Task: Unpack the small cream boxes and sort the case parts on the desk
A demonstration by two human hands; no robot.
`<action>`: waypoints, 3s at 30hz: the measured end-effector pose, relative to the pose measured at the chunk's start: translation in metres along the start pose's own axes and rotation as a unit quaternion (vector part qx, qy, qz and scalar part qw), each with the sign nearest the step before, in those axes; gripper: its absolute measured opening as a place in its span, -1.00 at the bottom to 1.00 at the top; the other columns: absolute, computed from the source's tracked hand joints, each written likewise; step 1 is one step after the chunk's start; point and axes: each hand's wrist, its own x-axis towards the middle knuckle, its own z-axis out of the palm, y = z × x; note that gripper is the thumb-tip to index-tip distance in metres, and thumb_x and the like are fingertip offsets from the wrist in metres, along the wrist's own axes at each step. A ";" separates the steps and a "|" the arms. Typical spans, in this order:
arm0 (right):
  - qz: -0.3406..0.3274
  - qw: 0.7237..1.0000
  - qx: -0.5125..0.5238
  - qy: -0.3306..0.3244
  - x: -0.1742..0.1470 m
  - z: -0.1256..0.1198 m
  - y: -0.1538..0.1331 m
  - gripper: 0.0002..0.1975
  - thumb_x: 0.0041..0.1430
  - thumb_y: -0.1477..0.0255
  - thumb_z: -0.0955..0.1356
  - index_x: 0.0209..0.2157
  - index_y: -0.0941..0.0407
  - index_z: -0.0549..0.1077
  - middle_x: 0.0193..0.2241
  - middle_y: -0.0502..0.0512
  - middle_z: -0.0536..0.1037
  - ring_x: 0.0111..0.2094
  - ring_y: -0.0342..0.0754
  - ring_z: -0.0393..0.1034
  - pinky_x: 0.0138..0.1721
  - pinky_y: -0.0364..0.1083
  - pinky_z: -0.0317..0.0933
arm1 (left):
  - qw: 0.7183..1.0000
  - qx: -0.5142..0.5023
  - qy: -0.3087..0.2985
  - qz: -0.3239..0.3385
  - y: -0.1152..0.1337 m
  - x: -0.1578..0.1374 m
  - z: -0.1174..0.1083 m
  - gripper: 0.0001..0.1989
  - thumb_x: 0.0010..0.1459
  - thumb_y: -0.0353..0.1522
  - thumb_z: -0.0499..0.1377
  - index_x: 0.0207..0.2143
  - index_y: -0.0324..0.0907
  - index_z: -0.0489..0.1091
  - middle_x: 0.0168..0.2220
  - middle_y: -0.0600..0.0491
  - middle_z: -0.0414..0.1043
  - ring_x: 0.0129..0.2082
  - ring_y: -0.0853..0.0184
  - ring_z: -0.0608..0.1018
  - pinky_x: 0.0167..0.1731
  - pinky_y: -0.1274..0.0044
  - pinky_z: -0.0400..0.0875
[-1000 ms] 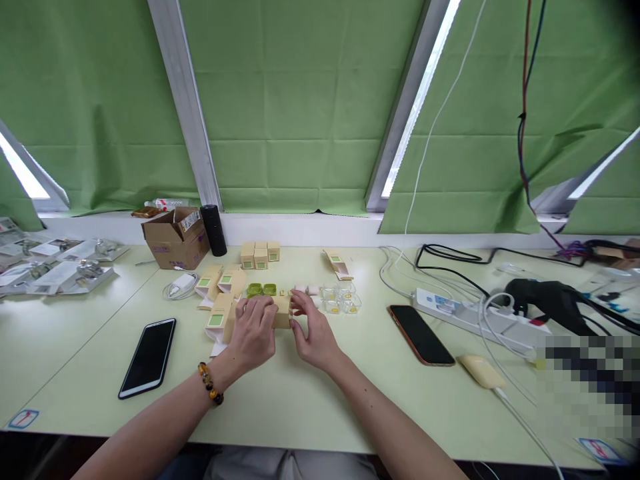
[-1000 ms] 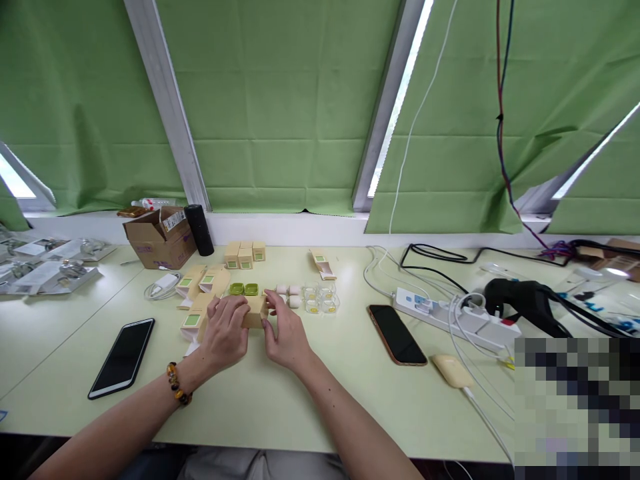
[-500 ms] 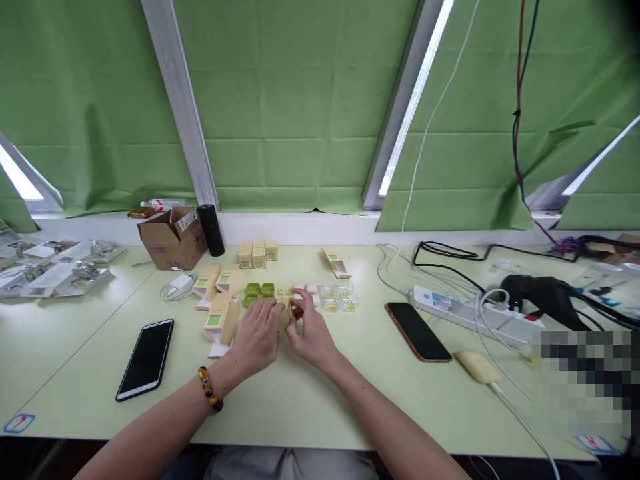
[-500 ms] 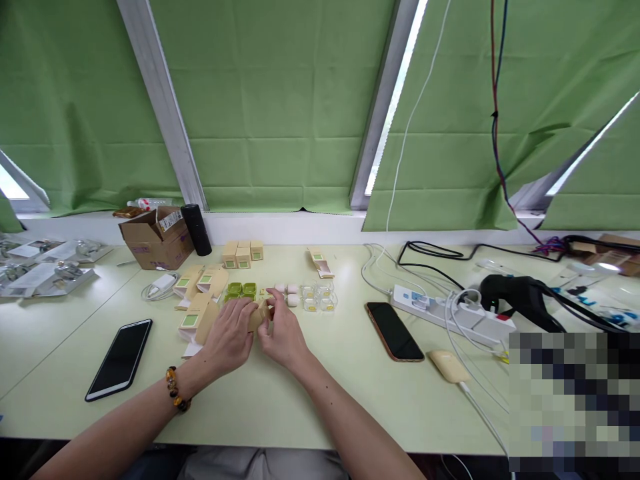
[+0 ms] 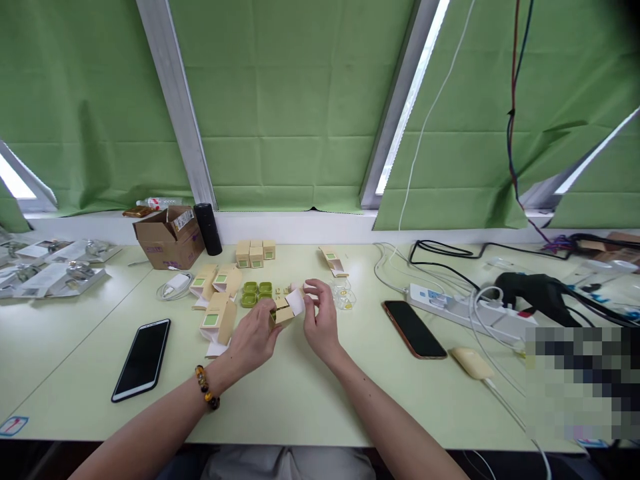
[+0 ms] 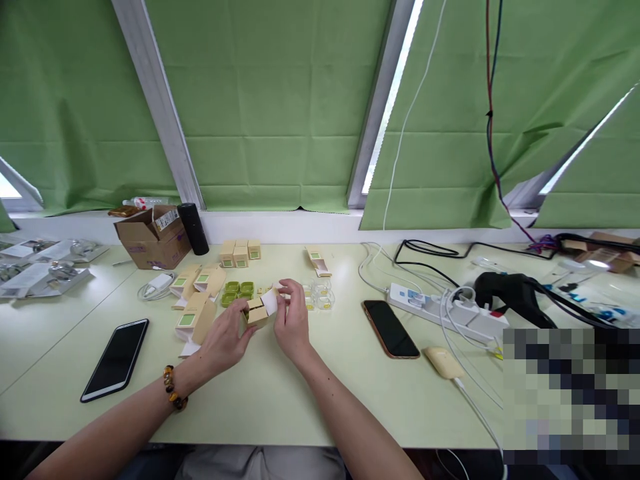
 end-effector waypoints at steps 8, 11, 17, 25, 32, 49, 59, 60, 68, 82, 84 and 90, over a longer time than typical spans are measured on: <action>-0.168 0.975 -0.143 0.005 0.006 -0.008 0.011 -0.54 0.27 0.68 0.20 -0.18 -0.07 0.63 0.02 0.17 0.44 0.17 0.19 0.23 0.10 0.29 0.35 | 1.000 0.001 0.001 -0.006 0.000 0.001 0.001 -0.62 0.32 -0.40 0.16 0.15 -0.14 0.18 0.09 -0.21 0.43 0.08 0.06 0.55 -0.09 0.25 0.57; -0.183 0.971 -0.153 -0.009 0.004 -0.008 0.012 -0.49 0.26 0.71 0.19 -0.26 -0.10 0.65 0.03 0.13 0.47 0.21 0.20 0.19 0.09 0.29 0.37 | 1.000 0.004 0.003 0.001 0.001 0.001 0.000 -0.62 0.32 -0.42 0.17 0.15 -0.13 0.21 0.14 -0.23 0.42 0.13 0.05 0.54 -0.04 0.23 0.58; -0.171 0.973 -0.149 -0.032 0.002 -0.007 0.014 -0.45 0.25 0.72 0.18 -0.26 -0.12 0.68 0.10 0.12 0.46 0.26 0.23 0.12 -0.01 0.27 0.44 | 1.000 0.003 -0.002 -0.006 0.002 0.003 0.000 -0.41 0.32 -0.43 0.16 0.35 -0.14 0.08 0.20 -0.22 0.41 0.20 0.07 0.51 0.06 0.23 0.57; -0.192 0.970 -0.145 -0.032 0.002 -0.007 0.009 -0.50 0.14 0.77 0.20 -0.34 -0.04 0.64 0.10 0.12 0.48 0.24 0.25 0.12 -0.21 0.12 0.45 | 0.999 0.038 -0.002 -0.010 -0.002 0.002 0.002 -0.23 0.33 -0.44 0.14 0.47 -0.18 -0.14 0.28 -0.28 0.34 0.27 0.00 0.45 0.14 0.15 0.51; -0.261 0.951 -0.163 -0.043 -0.001 -0.006 0.008 -0.60 -0.02 0.87 0.24 -0.59 0.09 0.47 0.15 0.03 0.47 0.24 0.25 0.15 -0.28 0.01 0.39 | 0.998 0.038 -0.008 -0.042 -0.004 0.004 0.002 -0.21 0.32 -0.45 0.12 0.49 -0.16 -0.18 0.28 -0.27 0.33 0.26 -0.02 0.45 0.14 0.15 0.50; -0.223 0.966 -0.125 0.036 0.000 -0.009 -0.015 -0.71 0.17 0.61 0.37 -0.17 -0.04 0.60 0.07 0.15 0.51 0.23 0.27 0.21 0.19 0.35 0.22 | 0.996 0.079 0.014 0.026 -0.002 0.006 0.001 -0.24 0.34 -0.48 0.09 0.50 -0.19 -0.14 0.23 -0.26 0.39 0.21 0.01 0.48 0.14 0.19 0.50; -0.282 0.935 -0.208 -0.043 -0.006 -0.004 -0.011 -0.74 0.27 0.61 0.32 -0.14 -0.01 0.52 -0.23 0.01 0.69 -0.19 0.02 0.51 -0.04 0.10 0.11 | 0.988 0.123 0.019 0.087 0.001 0.007 0.001 -0.29 0.36 -0.56 -0.02 0.50 -0.23 -0.14 0.14 -0.26 0.45 0.13 0.05 0.51 0.07 0.21 0.52; -0.265 0.938 -0.218 -0.052 -0.006 -0.005 -0.011 -0.79 0.28 0.58 0.32 -0.15 0.01 0.51 -0.24 0.03 0.69 -0.21 0.01 0.51 -0.04 0.10 0.10 | 0.988 0.125 0.016 0.087 0.001 0.006 0.001 -0.29 0.36 -0.57 -0.03 0.50 -0.24 -0.14 0.14 -0.26 0.44 0.13 0.05 0.51 0.08 0.20 0.51; -0.138 0.956 -0.245 -0.078 -0.003 -0.006 -0.010 -0.96 0.23 0.44 0.42 -0.34 0.07 0.50 -0.23 0.06 0.63 -0.20 0.02 0.46 0.01 0.11 0.03 | 0.985 0.146 0.005 0.096 0.003 0.005 0.000 -0.26 0.31 -0.62 -0.04 0.49 -0.26 -0.13 0.17 -0.28 0.44 0.15 0.06 0.51 0.08 0.22 0.53; 0.002 0.996 -0.063 -0.056 -0.005 0.006 0.000 -0.93 0.20 0.46 0.39 -0.38 0.06 0.48 -0.13 0.14 0.57 -0.01 0.13 0.42 0.11 0.18 0.17 | 0.984 0.155 0.016 0.084 0.006 0.009 -0.009 -0.29 0.31 -0.62 -0.12 0.48 -0.16 -0.03 0.14 -0.26 0.43 0.17 0.01 0.48 0.13 0.12 0.45; 0.036 0.998 0.020 -0.040 -0.003 0.002 -0.002 -0.92 0.28 0.39 0.37 -0.33 0.05 0.47 -0.06 0.17 0.59 0.05 0.13 0.44 0.14 0.17 0.22 | 0.985 0.154 0.035 0.066 0.004 0.010 -0.011 -0.27 0.29 -0.61 -0.10 0.49 -0.15 -0.05 0.15 -0.27 0.42 0.19 0.00 0.46 0.14 0.10 0.43; 0.172 0.968 0.181 0.002 0.006 -0.002 0.007 -0.72 0.27 0.12 0.41 -0.25 0.04 0.42 -0.19 0.18 0.64 -0.15 0.10 0.54 -0.05 0.10 0.42 | 0.981 0.173 0.077 0.034 0.000 0.015 -0.016 -0.23 0.28 -0.60 -0.05 0.50 -0.09 -0.08 0.13 -0.27 0.39 0.15 -0.03 0.45 0.09 0.09 0.43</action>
